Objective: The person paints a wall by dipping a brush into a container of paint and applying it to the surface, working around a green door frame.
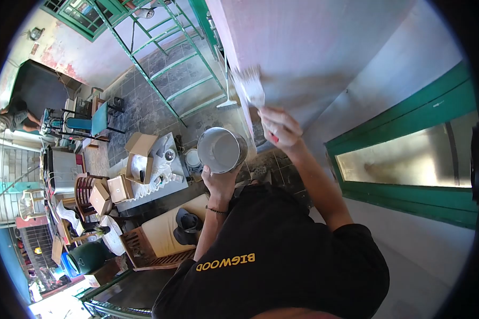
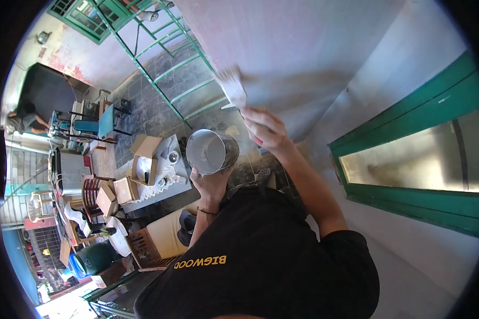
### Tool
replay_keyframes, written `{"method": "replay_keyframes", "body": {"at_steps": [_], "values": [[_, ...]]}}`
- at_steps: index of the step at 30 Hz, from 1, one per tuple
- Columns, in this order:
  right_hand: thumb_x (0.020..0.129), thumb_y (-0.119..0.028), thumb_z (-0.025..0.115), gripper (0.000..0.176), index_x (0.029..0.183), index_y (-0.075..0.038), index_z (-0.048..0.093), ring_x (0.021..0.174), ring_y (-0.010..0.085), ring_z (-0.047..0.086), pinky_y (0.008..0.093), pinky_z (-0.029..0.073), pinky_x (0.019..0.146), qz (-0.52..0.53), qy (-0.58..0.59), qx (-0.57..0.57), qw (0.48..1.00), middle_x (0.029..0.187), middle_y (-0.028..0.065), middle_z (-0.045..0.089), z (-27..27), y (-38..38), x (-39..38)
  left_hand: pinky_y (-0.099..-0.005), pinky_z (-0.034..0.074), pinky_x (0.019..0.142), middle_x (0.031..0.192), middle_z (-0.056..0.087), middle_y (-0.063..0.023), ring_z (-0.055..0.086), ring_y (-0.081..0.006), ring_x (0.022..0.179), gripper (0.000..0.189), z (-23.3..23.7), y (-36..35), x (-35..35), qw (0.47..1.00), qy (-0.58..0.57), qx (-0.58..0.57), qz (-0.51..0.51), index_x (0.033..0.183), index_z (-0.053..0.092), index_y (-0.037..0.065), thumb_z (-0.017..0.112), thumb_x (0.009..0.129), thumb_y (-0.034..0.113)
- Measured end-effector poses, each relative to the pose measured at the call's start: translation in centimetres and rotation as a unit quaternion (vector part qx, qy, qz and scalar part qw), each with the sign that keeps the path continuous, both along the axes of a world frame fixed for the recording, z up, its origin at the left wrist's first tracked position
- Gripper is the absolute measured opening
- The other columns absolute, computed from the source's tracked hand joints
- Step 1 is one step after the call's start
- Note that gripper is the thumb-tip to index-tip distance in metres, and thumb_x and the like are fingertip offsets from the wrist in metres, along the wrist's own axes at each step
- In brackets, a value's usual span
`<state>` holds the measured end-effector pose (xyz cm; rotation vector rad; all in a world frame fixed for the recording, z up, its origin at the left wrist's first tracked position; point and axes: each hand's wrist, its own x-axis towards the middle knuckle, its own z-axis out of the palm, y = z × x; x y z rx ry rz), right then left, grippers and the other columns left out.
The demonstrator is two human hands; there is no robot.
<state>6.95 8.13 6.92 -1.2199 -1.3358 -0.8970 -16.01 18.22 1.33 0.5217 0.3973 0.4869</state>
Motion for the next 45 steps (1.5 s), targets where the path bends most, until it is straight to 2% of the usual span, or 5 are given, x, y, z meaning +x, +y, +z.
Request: {"method": "replay_keyframes", "body": {"at_steps": [13,28,32,38,45], "values": [[0.083,0.008,0.071,0.01,0.09,0.004,0.067,0.086,0.0345,0.071,0.0394,0.058,0.074,-0.025,0.257,-0.245,0.935,0.099,0.0168,0.07,-14.6,-5.8,-6.1,-0.0672,0.027,0.119,0.16,0.035,-0.0121,0.034,-0.038,0.149,0.091,-0.2,0.8,0.6,1.0,-0.008,-0.027,0.013,0.159,0.031,0.017,0.06,0.083,0.058],[0.077,0.009,0.075,0.022,0.096,0.002,0.066,0.099,0.0299,0.072,0.0389,0.062,0.08,-0.051,0.118,-0.082,0.988,0.116,0.0128,0.068,1.0,-4.4,-2.6,-0.0645,0.029,0.12,0.158,0.037,-0.0116,0.036,-0.0362,0.147,0.095,0.0,0.7,1.4,1.0,-0.001,-0.007,-0.012,0.157,0.034,0.016,0.065,0.079,0.061],[0.077,0.006,0.077,0.02,0.094,0.004,0.065,0.106,0.0319,0.072,0.0417,0.062,0.086,-0.054,0.087,-0.009,0.995,0.118,0.0153,0.069,-2.6,-3.8,-3.2,-0.0644,0.029,0.12,0.158,0.037,-0.0119,0.036,-0.036,0.148,0.096,-0.1,0.8,1.5,1.0,-0.011,-0.018,-0.005,0.157,0.034,0.016,0.066,0.078,0.061],[0.077,0.01,0.072,0.019,0.094,0.005,0.067,0.1,0.0347,0.071,0.042,0.06,0.083,-0.005,0.17,-0.241,0.955,0.113,0.0196,0.069,-14.2,-5.6,-4.1,-0.0649,0.028,0.12,0.159,0.036,-0.0126,0.035,-0.037,0.148,0.095,-0.2,0.8,1.1,1.0,0.0,-0.014,-0.017,0.158,0.032,0.016,0.064,0.08,0.06],[0.075,0.012,0.068,0.028,0.102,0.003,0.067,0.099,0.0307,0.07,0.0387,0.059,0.083,-0.007,0.238,-0.265,0.935,0.113,0.0139,0.068,-9.4,-5.9,-4.9,-0.0653,0.024,0.121,0.163,0.031,-0.0131,0.03,-0.0382,0.151,0.101,-0.3,0.6,1.5,1.0,0.023,-0.007,-0.015,0.161,0.029,0.019,0.064,0.078,0.065]]}}
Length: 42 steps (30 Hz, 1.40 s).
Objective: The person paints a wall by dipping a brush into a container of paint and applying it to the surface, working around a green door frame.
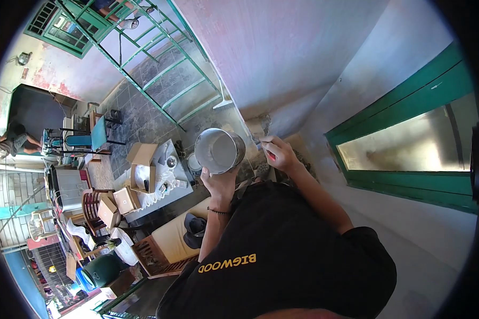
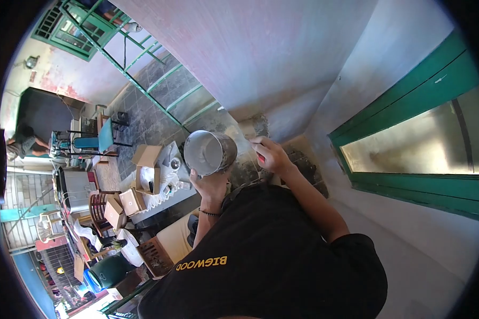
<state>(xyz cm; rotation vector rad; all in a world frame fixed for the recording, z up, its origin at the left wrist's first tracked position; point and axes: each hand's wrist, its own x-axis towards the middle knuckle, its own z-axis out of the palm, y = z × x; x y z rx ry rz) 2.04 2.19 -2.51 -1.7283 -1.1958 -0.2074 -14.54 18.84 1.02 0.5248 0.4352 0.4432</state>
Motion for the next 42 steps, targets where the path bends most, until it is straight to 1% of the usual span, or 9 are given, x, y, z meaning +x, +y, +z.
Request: {"method": "replay_keyframes", "body": {"at_steps": [8,12,18,22,30,34,36,38,42], "values": [[0.08,0.017,0.073,0.023,0.097,0.003,0.066,0.093,0.0287,0.075,0.0358,0.063,0.078,-0.022,-0.137,0.238,0.961,0.111,0.0165,0.071,14.2,2.6,2.2,-0.0652,0.024,0.121,0.163,0.033,-0.0119,0.031,-0.0371,0.151,0.103,0.3,-0.8,0.5,1.0,-0.015,0.0,-0.004,0.161,0.029,0.02,0.065,0.076,0.067],[0.081,0.016,0.074,0.021,0.096,0.002,0.067,0.093,0.0289,0.075,0.0354,0.064,0.084,-0.054,-0.177,0.389,0.903,0.109,0.0174,0.073,14.7,3.8,2.0,-0.0662,0.025,0.12,0.163,0.033,-0.0115,0.03,-0.037,0.151,0.1,0.3,-1.0,0.5,1.0,-0.017,0.001,0.01,0.161,0.029,0.02,0.062,0.079,0.066],[0.077,0.014,0.071,0.022,0.09,0.002,0.058,0.095,0.0336,0.073,0.0382,0.061,0.076,0.005,-0.12,0.11,0.987,0.109,0.0187,0.068,1.5,2.0,1.6,-0.0669,0.026,0.12,0.163,0.031,-0.0144,0.029,-0.0381,0.152,0.091,0.1,-0.7,-0.1,1.0,-0.021,0.013,0.012,0.161,0.029,0.018,0.05,0.085,0.064],[0.074,0.01,0.066,0.022,0.092,-0.001,0.06,0.086,0.0353,0.069,0.0403,0.057,0.073,0.03,-0.006,-0.017,0.999,0.102,0.0149,0.066,-0.6,0.3,0.7,-0.0664,0.027,0.119,0.163,0.032,-0.0147,0.031,-0.039,0.151,0.091,-0.6,-0.2,-0.3,1.0,0.011,0.008,0.025,0.161,0.029,0.017,0.05,0.085,0.062],[0.083,0.012,0.06,0.031,0.107,-0.006,0.069,0.079,0.0304,0.07,0.0406,0.056,0.069,0.08,-0.044,0.082,0.992,0.097,0.0129,0.069,19.8,2.9,6.2,-0.0672,0.029,0.117,0.16,0.036,-0.0121,0.034,-0.0382,0.148,0.09,-0.4,0.0,0.0,0.999,-0.024,-0.007,0.033,0.159,0.033,0.019,0.057,0.083,0.061],[0.084,0.005,0.069,0.021,0.099,-0.009,0.071,0.076,0.0266,0.071,0.0364,0.057,0.068,0.112,-0.205,0.129,0.964,0.088,0.0094,0.071,32.7,3.7,9.7,-0.0671,0.029,0.116,0.16,0.036,-0.0107,0.034,-0.038,0.148,0.09,0.2,0.2,0.6,0.999,-0.041,0.009,0.032,0.159,0.033,0.021,0.057,0.082,0.062],[0.082,0.0,0.074,0.012,0.087,-0.01,0.071,0.086,0.0219,0.074,0.0348,0.058,0.069,0.063,-0.325,0.161,0.93,0.093,0.0078,0.074,39.7,3.4,10.3,-0.0672,0.029,0.116,0.16,0.036,-0.0104,0.034,-0.0382,0.149,0.088,-0.5,0.3,0.7,0.999,-0.04,0.016,0.027,0.159,0.033,0.021,0.054,0.083,0.062],[0.082,0.011,0.075,0.02,0.087,-0.002,0.061,0.084,0.026,0.075,0.0338,0.063,0.072,0.082,-0.394,0.248,0.881,0.103,0.0218,0.071,44.2,2.9,9.1,-0.0673,0.029,0.116,0.16,0.036,-0.0103,0.033,-0.0384,0.149,0.087,-0.6,0.1,0.6,0.999,-0.031,0.013,0.03,0.159,0.034,0.021,0.052,0.084,0.062],[0.083,0.012,0.074,0.021,0.091,0.002,0.057,0.087,0.0283,0.076,0.0367,0.065,0.075,0.117,-0.513,0.393,0.754,0.105,0.0254,0.072,45.9,4.4,11.0,-0.0676,0.029,0.116,0.161,0.036,-0.0105,0.034,-0.0385,0.149,0.085,-0.7,-0.2,0.3,0.998,-0.049,0.011,0.032,0.158,0.034,0.021,0.051,0.085,0.061]]}}
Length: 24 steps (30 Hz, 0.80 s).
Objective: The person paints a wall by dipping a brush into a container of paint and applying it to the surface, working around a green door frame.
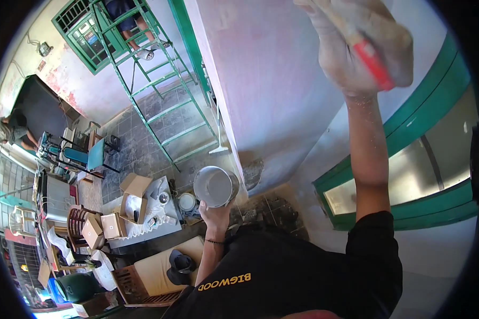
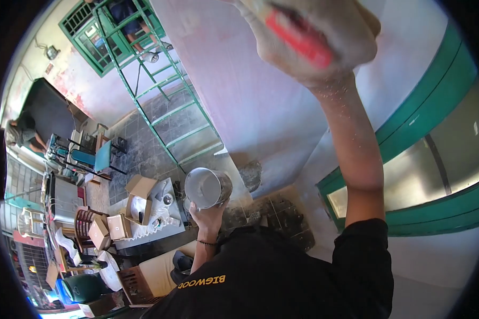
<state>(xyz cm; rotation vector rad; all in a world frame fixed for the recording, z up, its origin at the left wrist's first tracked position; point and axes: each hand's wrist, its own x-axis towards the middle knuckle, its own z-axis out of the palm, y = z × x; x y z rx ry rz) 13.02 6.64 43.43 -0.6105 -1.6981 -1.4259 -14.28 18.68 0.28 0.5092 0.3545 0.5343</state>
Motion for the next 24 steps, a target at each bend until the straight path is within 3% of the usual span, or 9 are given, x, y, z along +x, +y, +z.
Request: {"method": "replay_keyframes", "body": {"at_steps": [2,5,6,8,13,16,18,20,24], "values": [[0.085,0.006,0.074,0.016,0.09,0.0,0.06,0.091,0.0264,0.076,0.0379,0.063,0.076,0.022,-0.043,-0.013,0.999,0.102,0.018,0.074,-0.1,1.3,1.8,-0.0664,0.031,0.116,0.159,0.038,-0.011,0.036,-0.0377,0.147,0.087,-0.3,-0.2,-0.4,1.0,-0.006,-0.009,0.008,0.158,0.035,0.019,0.056,0.084,0.059],[0.081,-0.005,0.077,0.015,0.073,-0.011,0.065,0.107,0.021,0.073,0.0327,0.059,0.073,-0.153,0.06,-0.118,0.979,0.106,0.0037,0.077,-6.9,0.2,0.1,-0.0639,0.034,0.116,0.157,0.042,-0.012,0.041,-0.0361,0.145,0.09,0.2,-0.3,-0.5,0.999,0.007,-0.034,0.027,0.156,0.036,0.016,0.066,0.082,0.057],[0.08,-0.005,0.077,0.018,0.07,-0.011,0.064,0.113,0.0216,0.072,0.0321,0.06,0.075,-0.194,0.022,-0.096,0.976,0.109,0.0024,0.077,-9.6,0.9,0.4,-0.064,0.033,0.116,0.157,0.041,-0.0119,0.041,-0.0361,0.145,0.091,0.2,-0.2,-0.5,0.999,0.005,-0.031,0.026,0.156,0.036,0.016,0.066,0.082,0.057],[0.08,-0.006,0.077,0.021,0.067,-0.012,0.061,0.113,0.0219,0.072,0.0318,0.061,0.078,-0.169,0.088,-0.165,0.968,0.111,0.0006,0.077,-15.1,0.8,-0.6,-0.0642,0.033,0.116,0.157,0.041,-0.0117,0.041,-0.0359,0.145,0.091,0.0,-0.1,-0.8,0.999,0.003,-0.031,0.022,0.157,0.035,0.016,0.066,0.082,0.057],[0.082,-0.011,0.077,0.026,0.065,-0.013,0.057,0.113,0.0202,0.072,0.0291,0.06,0.073,-0.169,0.141,-0.27,0.937,0.111,0.0012,0.076,-23.9,-1.3,-3.1,-0.064,0.033,0.117,0.158,0.041,-0.011,0.04,-0.0352,0.146,0.087,-1.1,0.9,-0.8,0.998,0.013,-0.052,0.02,0.157,0.035,0.016,0.062,0.085,0.057],[0.08,-0.003,0.078,0.015,0.074,-0.009,0.065,0.106,0.025,0.075,0.0307,0.063,0.073,-0.152,0.059,-0.352,0.922,0.108,0.0072,0.077,-22.9,-3.6,-4.5,-0.0633,0.034,0.117,0.158,0.042,-0.0113,0.041,-0.0357,0.145,0.081,-1.3,1.2,-0.7,1.0,-0.023,-0.015,0.01,0.156,0.037,0.015,0.056,0.089,0.055],[0.079,-0.002,0.077,0.015,0.078,-0.009,0.064,0.1,0.0244,0.076,0.0316,0.061,0.07,-0.096,0.083,-0.339,0.932,0.105,0.009,0.077,-19.6,-4.1,-4.0,-0.0631,0.034,0.117,0.157,0.042,-0.012,0.041,-0.0361,0.145,0.076,-0.7,1.6,0.0,0.999,-0.032,-0.028,0.002,0.156,0.038,0.015,0.052,0.091,0.052],[0.08,-0.004,0.076,0.014,0.076,-0.01,0.063,0.093,0.0202,0.075,0.0305,0.058,0.069,-0.042,0.157,-0.324,0.932,0.105,0.0054,0.077,-15.4,-3.7,-2.7,-0.0629,0.035,0.117,0.157,0.043,-0.0126,0.042,-0.0366,0.145,0.073,-0.6,1.6,-0.2,0.998,-0.04,-0.045,-0.008,0.155,0.039,0.014,0.05,0.093,0.05],[0.079,0.001,0.074,0.011,0.086,-0.007,0.072,0.072,0.0217,0.07,0.029,0.056,0.061,-0.034,0.148,-0.246,0.957,0.094,0.0082,0.077,-3.5,-1.2,0.1,-0.0625,0.036,0.117,0.154,0.046,-0.0132,0.045,-0.037,0.142,0.068,-0.5,1.5,0.8,0.998,-0.036,-0.039,-0.018,0.154,0.039,0.012,0.046,0.096,0.045]]}}
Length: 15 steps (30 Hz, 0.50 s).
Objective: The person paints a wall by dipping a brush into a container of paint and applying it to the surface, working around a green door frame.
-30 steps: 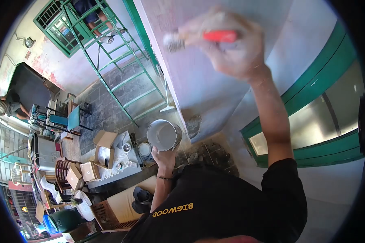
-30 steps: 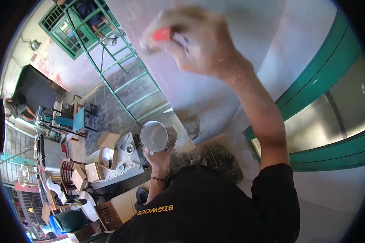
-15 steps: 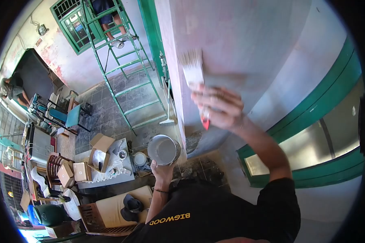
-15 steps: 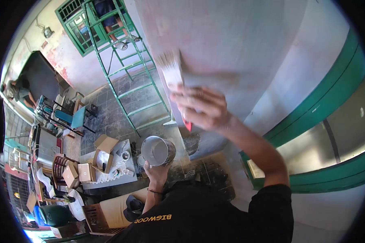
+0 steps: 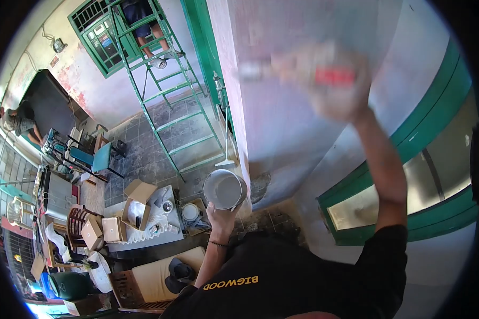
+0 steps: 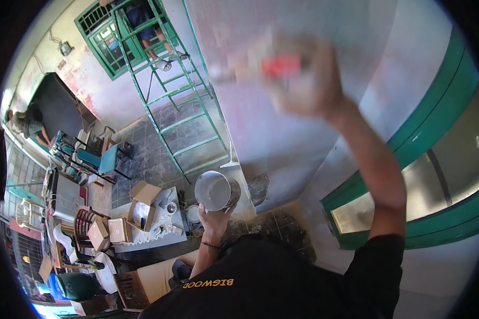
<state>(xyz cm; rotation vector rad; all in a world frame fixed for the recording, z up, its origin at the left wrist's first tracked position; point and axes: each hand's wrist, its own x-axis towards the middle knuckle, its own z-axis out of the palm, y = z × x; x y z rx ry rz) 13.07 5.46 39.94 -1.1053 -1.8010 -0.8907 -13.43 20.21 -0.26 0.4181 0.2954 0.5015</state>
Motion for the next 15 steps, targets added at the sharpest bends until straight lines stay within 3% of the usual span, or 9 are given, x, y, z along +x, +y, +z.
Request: {"method": "replay_keyframes", "body": {"at_steps": [2,3,5,8,11,14,15], "values": [[0.082,0.0,0.073,0.009,0.084,-0.008,0.07,0.072,0.0217,0.07,0.0259,0.055,0.062,-0.092,-0.071,0.035,0.993,0.092,0.0084,0.076,5.1,0.2,0.9,-0.0619,0.036,0.117,0.153,0.047,-0.0127,0.047,-0.0365,0.142,0.067,-0.2,0.1,0.6,0.998,0.027,0.052,0.011,0.154,0.039,0.011,0.046,0.097,0.045],[0.085,0.005,0.073,0.012,0.091,-0.002,0.064,0.081,0.024,0.073,0.0332,0.06,0.072,-0.019,-0.047,0.034,0.998,0.096,0.015,0.075,8.2,0.9,1.2,-0.0615,0.037,0.117,0.153,0.048,-0.0128,0.047,-0.036,0.141,0.067,-0.3,0.3,0.6,0.999,0.001,0.035,0.008,0.154,0.039,0.011,0.048,0.097,0.045],[0.089,0.011,0.072,0.017,0.097,0.004,0.059,0.09,0.0248,0.075,0.0374,0.064,0.082,0.03,-0.099,0.093,0.99,0.1,0.0209,0.074,13.6,1.4,0.9,-0.0609,0.038,0.116,0.152,0.048,-0.013,0.048,-0.035,0.141,0.068,-0.8,0.0,0.2,0.998,-0.055,0.001,0.004,0.153,0.04,0.01,0.051,0.097,0.045],[0.088,0.009,0.074,0.017,0.093,0.002,0.059,0.09,0.0216,0.075,0.0311,0.062,0.079,-0.016,-0.205,0.207,0.956,0.097,0.0191,0.075,19.2,0.9,1.2,-0.0596,0.04,0.115,0.152,0.048,-0.0137,0.049,-0.0332,0.14,0.074,-1.0,-0.5,0.1,1.0,-0.006,0.028,0.01,0.153,0.041,0.01,0.059,0.093,0.048],[0.087,0.006,0.078,0.021,0.086,0.001,0.057,0.088,0.02,0.074,0.0289,0.061,0.077,-0.033,-0.279,0.258,0.924,0.095,0.0173,0.075,21.1,0.6,0.5,-0.06,0.042,0.113,0.151,0.048,-0.0135,0.05,-0.0344,0.138,0.076,-1.4,-0.8,-0.5,0.999,-0.031,-0.001,0.011,0.152,0.04,0.013,0.063,0.09,0.05],[0.085,0.003,0.079,0.024,0.078,-0.002,0.057,0.084,0.0203,0.074,0.0294,0.059,0.076,-0.087,-0.289,0.196,0.933,0.092,0.0147,0.076,19.4,0.9,1.3,-0.0622,0.036,0.116,0.154,0.046,-0.0105,0.045,-0.0355,0.142,0.082,-2.0,-1.0,-1.0,0.998,0.044,0.047,-0.001,0.155,0.039,0.016,0.062,0.086,0.056],[0.083,0.003,0.079,0.02,0.079,-0.003,0.061,0.087,0.0223,0.075,0.0298,0.06,0.077,-0.132,-0.272,0.129,0.945,0.096,0.0135,0.076,17.2,0.2,1.1,-0.0616,0.038,0.115,0.153,0.047,-0.0107,0.046,-0.0357,0.141,0.08,-2.9,-0.9,-1.0,0.998,0.045,0.042,0.0,0.154,0.04,0.015,0.061,0.088,0.054]]}}
